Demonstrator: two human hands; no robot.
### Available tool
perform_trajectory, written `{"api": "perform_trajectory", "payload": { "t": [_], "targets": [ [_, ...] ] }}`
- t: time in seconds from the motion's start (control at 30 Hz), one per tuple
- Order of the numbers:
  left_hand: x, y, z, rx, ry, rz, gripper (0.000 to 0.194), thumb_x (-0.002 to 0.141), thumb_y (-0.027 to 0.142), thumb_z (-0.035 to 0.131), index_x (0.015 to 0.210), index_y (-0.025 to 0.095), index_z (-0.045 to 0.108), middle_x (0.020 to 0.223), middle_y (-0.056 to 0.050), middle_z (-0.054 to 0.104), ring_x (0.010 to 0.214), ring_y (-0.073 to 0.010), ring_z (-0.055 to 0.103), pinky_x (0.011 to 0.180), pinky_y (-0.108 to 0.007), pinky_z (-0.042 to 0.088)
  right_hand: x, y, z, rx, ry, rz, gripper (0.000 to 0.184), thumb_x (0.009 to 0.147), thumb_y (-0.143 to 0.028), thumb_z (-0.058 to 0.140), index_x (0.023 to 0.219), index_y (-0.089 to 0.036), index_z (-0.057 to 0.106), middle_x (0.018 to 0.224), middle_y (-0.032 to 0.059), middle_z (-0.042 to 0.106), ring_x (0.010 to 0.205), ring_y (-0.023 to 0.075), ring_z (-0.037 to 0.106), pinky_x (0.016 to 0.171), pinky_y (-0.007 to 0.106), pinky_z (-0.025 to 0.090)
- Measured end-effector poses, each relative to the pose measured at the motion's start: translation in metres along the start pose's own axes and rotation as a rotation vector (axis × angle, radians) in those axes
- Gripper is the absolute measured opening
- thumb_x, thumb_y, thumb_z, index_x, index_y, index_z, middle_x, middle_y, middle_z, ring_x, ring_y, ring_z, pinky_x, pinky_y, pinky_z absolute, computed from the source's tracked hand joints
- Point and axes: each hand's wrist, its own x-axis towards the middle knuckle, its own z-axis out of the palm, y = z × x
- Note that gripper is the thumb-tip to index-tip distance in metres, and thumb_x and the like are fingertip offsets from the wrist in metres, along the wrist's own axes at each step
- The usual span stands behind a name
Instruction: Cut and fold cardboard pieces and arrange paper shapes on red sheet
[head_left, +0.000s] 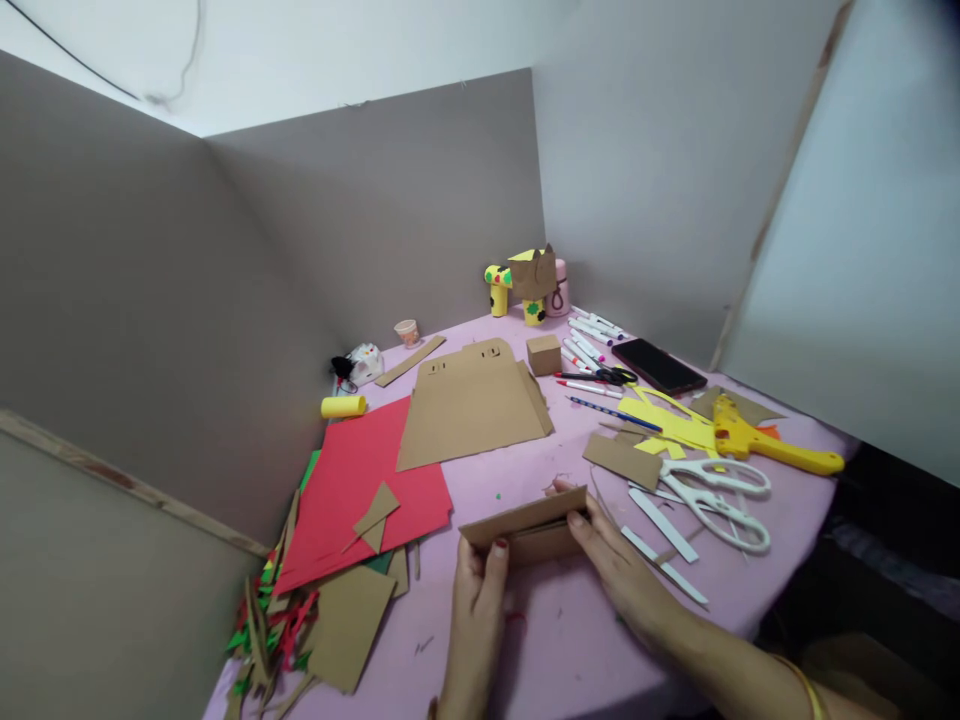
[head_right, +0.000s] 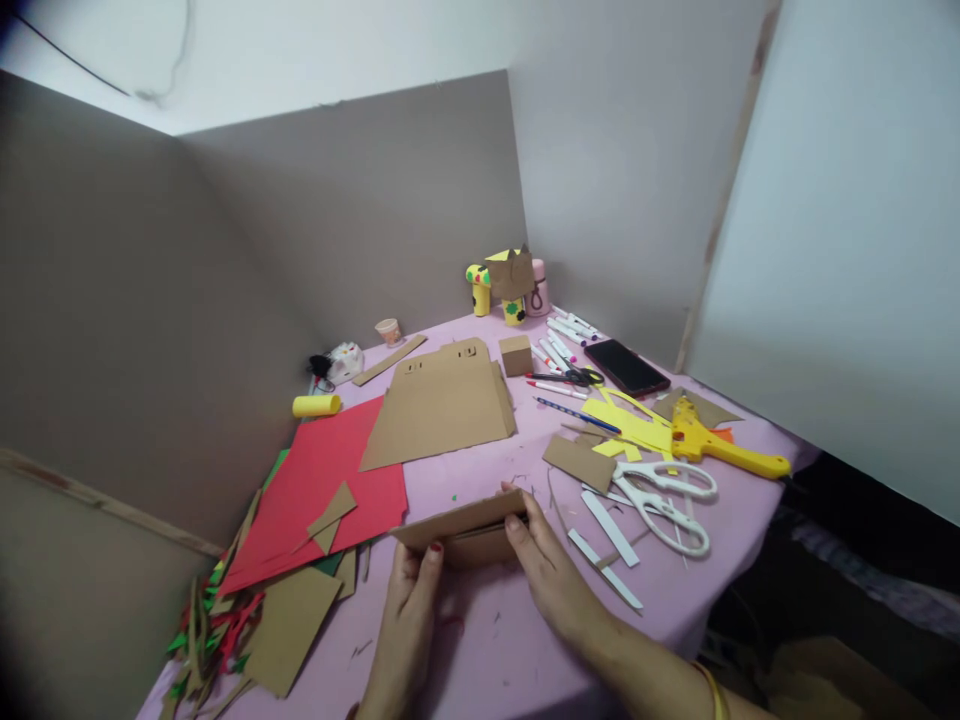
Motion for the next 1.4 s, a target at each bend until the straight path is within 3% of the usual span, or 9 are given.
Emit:
{"api": "perform_trajectory", "payload": {
  "t": [0.27, 0.5, 0.7, 0.77, 0.93, 1.03, 1.13, 1.23, 1.4],
  "targets": [
    [-0.004, -0.005, 0.008, -0.122, 0.085, -0.022, 0.047, 0.085, 0.037, 0.046, 0.128, 0.021, 0.04, 0.127, -0.009, 0.051, 0.124, -0.0207, 0.039, 0.103, -0.035, 0.029, 0.002, 0.007, 0.0, 0.094, 0.028, -0.022, 0.058, 0.088, -0.049, 0.038, 0.139, -0.024, 0.029, 0.147, 0.0028, 0.03, 0.136, 0.0172, 0.019, 0.113, 0.039, 0.011],
    [-0.003, -0.006, 0.01, -0.113, 0.153, -0.026, 0.042, 0.083, 0.037, 0.049, 0.122, 0.02, 0.048, 0.123, -0.008, 0.055, 0.121, -0.0216, 0.043, 0.101, -0.035, 0.032, 0.005, 0.002, -0.001, 0.088, 0.011, -0.019, 0.056, 0.088, -0.044, 0.035, 0.138, -0.019, 0.031, 0.147, 0.0048, 0.031, 0.137, 0.0176, 0.018, 0.113, 0.039, 0.01],
    [-0.003, -0.008, 0.013, -0.202, 0.101, -0.034, 0.049, 0.077, 0.033, 0.059, 0.122, 0.02, 0.044, 0.119, -0.011, 0.057, 0.112, -0.0216, 0.051, 0.096, -0.036, 0.038, 0.005, 0.001, -0.002, 0.062, -0.018, -0.006, 0.055, 0.089, -0.043, 0.033, 0.138, -0.019, 0.029, 0.146, 0.007, 0.031, 0.136, 0.0183, 0.021, 0.113, 0.04, 0.012],
    [-0.002, -0.008, 0.013, -0.181, 0.094, -0.006, 0.05, 0.075, 0.031, 0.062, 0.121, 0.019, 0.044, 0.116, -0.011, 0.058, 0.108, -0.0211, 0.053, 0.095, -0.037, 0.039, 0.005, 0.004, -0.004, 0.083, -0.057, -0.021, 0.056, 0.088, -0.038, 0.036, 0.14, -0.021, 0.024, 0.147, 0.0059, 0.028, 0.136, 0.0174, 0.02, 0.112, 0.04, 0.013],
    [0.001, -0.006, 0.013, -0.12, 0.119, -0.009, 0.048, 0.072, 0.028, 0.066, 0.115, 0.019, 0.047, 0.107, -0.008, 0.06, 0.099, -0.0193, 0.056, 0.089, -0.034, 0.042, 0.008, 0.019, -0.008, -0.01, -0.132, -0.113, 0.076, 0.077, -0.01, 0.043, 0.142, -0.025, 0.007, 0.151, 0.0019, 0.017, 0.137, 0.0141, 0.013, 0.113, 0.04, 0.01],
    [0.001, -0.006, 0.014, -0.117, 0.133, -0.007, 0.047, 0.069, 0.026, 0.068, 0.112, 0.019, 0.049, 0.103, -0.007, 0.062, 0.096, -0.0188, 0.056, 0.086, -0.033, 0.043, 0.011, 0.025, -0.014, -0.145, -0.11, -0.193, 0.063, 0.083, -0.012, 0.038, 0.141, -0.023, 0.016, 0.148, 0.0048, 0.025, 0.136, 0.0156, 0.02, 0.113, 0.04, 0.013],
    [-0.001, -0.008, 0.015, -0.13, 0.132, 0.011, 0.045, 0.07, 0.025, 0.067, 0.111, 0.02, 0.049, 0.103, -0.006, 0.062, 0.097, -0.0178, 0.056, 0.087, -0.032, 0.042, 0.014, 0.025, -0.02, -0.229, -0.116, -0.267, 0.054, 0.085, -0.014, 0.039, 0.137, -0.023, 0.03, 0.135, 0.0082, 0.045, 0.127, 0.0211, 0.037, 0.108, 0.045, 0.026],
    [-0.001, -0.009, 0.017, -0.121, 0.136, 0.01, 0.041, 0.071, 0.027, 0.066, 0.108, 0.019, 0.049, 0.102, -0.006, 0.061, 0.095, -0.0176, 0.056, 0.086, -0.032, 0.043, 0.017, 0.021, -0.024, -0.261, -0.143, -0.311, 0.051, 0.083, -0.011, 0.041, 0.133, -0.022, 0.036, 0.126, 0.0093, 0.053, 0.119, 0.0244, 0.045, 0.1, 0.045, 0.036],
    [-0.001, -0.007, 0.02, -0.073, 0.136, 0.016, 0.041, 0.073, 0.028, 0.063, 0.11, 0.02, 0.045, 0.105, -0.008, 0.059, 0.099, -0.0195, 0.054, 0.089, -0.034, 0.041, 0.02, 0.019, -0.027, -0.285, -0.156, -0.308, 0.051, 0.084, -0.013, 0.041, 0.134, -0.021, 0.034, 0.128, 0.0091, 0.052, 0.121, 0.0235, 0.043, 0.105, 0.046, 0.03]
  ]
}}
